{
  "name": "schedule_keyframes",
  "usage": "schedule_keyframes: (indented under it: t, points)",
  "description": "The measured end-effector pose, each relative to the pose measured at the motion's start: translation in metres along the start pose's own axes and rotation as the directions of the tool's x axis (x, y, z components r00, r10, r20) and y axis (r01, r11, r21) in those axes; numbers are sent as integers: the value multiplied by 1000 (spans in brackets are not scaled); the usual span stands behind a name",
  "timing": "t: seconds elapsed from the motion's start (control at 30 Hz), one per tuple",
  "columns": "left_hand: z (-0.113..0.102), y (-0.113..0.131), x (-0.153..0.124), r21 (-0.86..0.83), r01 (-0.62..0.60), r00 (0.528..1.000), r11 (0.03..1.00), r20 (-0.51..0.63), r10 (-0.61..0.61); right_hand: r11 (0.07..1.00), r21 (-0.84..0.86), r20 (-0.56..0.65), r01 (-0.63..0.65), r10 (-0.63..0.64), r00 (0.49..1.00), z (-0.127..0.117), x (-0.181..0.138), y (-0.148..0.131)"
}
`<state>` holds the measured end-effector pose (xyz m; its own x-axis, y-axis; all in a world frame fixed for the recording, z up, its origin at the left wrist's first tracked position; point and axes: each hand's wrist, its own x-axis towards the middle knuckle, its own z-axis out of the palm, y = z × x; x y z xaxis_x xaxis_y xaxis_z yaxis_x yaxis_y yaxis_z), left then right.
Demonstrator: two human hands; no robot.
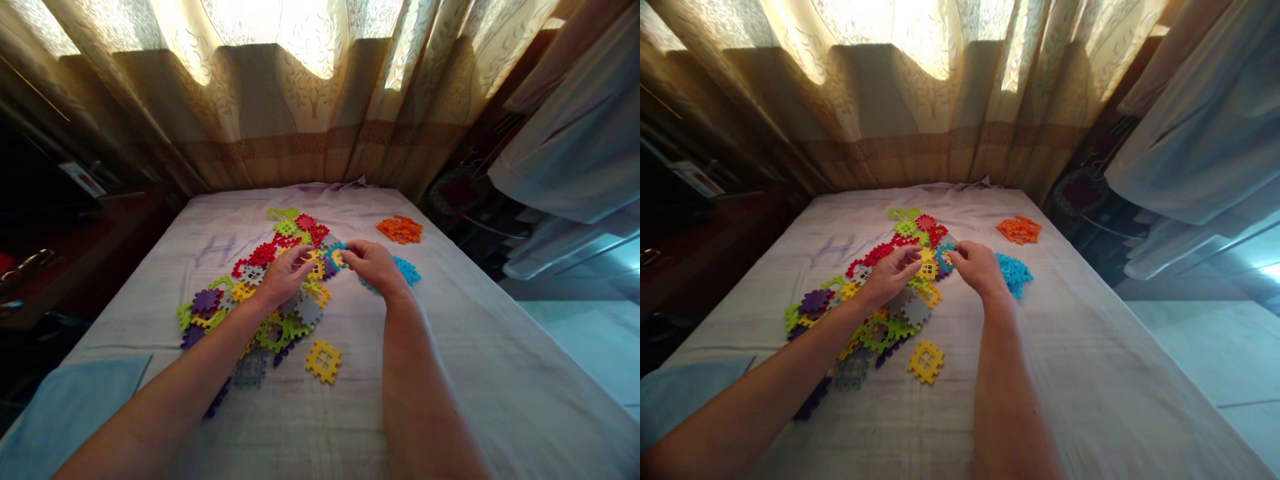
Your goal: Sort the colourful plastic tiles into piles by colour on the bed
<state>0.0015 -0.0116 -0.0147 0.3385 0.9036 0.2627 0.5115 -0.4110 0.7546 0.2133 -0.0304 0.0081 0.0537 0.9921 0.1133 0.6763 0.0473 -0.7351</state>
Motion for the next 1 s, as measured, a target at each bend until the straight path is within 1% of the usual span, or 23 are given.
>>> schedule_keyframes:
  t: [0.07,0.1,0.17,0.23,0.3,0.37,0.5,0.57,0.63,0.77,0.83,0.9,1.0]
  points:
    - [-11,-3,-20,123,-56,998,991,-6,57,988,-71,-137,-135,125,983,-15,0,10]
    - [-18,-5,-32,189,-92,995,978,-15,96,972,-100,-202,-211,188,961,-22,0,16]
    - [-33,-10,-57,291,-125,990,949,-34,140,928,-143,-301,-343,289,909,-34,-2,27]
    - [-48,-14,-81,365,-124,980,923,-102,172,882,-177,-369,-437,352,860,-41,-4,36]
    - [-60,-16,-104,423,-126,963,897,-164,213,844,-207,-406,-495,386,829,-43,-6,44]
    - [-69,-16,-123,466,-140,943,874,-208,261,821,-222,-420,-525,405,812,-43,-8,50]
    - [-74,-17,-154,528,-111,900,842,-307,311,813,-196,-495,-548,400,771,-41,-9,61]
    - [-73,-21,-166,551,-112,876,827,-338,344,834,-200,-517,-515,357,778,-37,-12,63]
    - [-70,-27,-175,559,-103,859,823,-367,357,853,-231,-503,-468,307,808,-29,-20,62]
    - [-66,-40,-183,534,-94,840,840,-410,354,846,-349,-404,-403,252,880,-1,-43,60]
    - [-65,-44,-183,527,-90,836,845,-421,351,838,-398,-363,-373,229,903,11,-50,63]
    - [-65,-46,-182,521,-86,834,849,-429,348,841,-419,-359,-344,195,913,18,-50,70]
    - [-65,-47,-181,499,-73,826,864,-455,332,858,-416,-360,-302,150,921,21,-37,78]
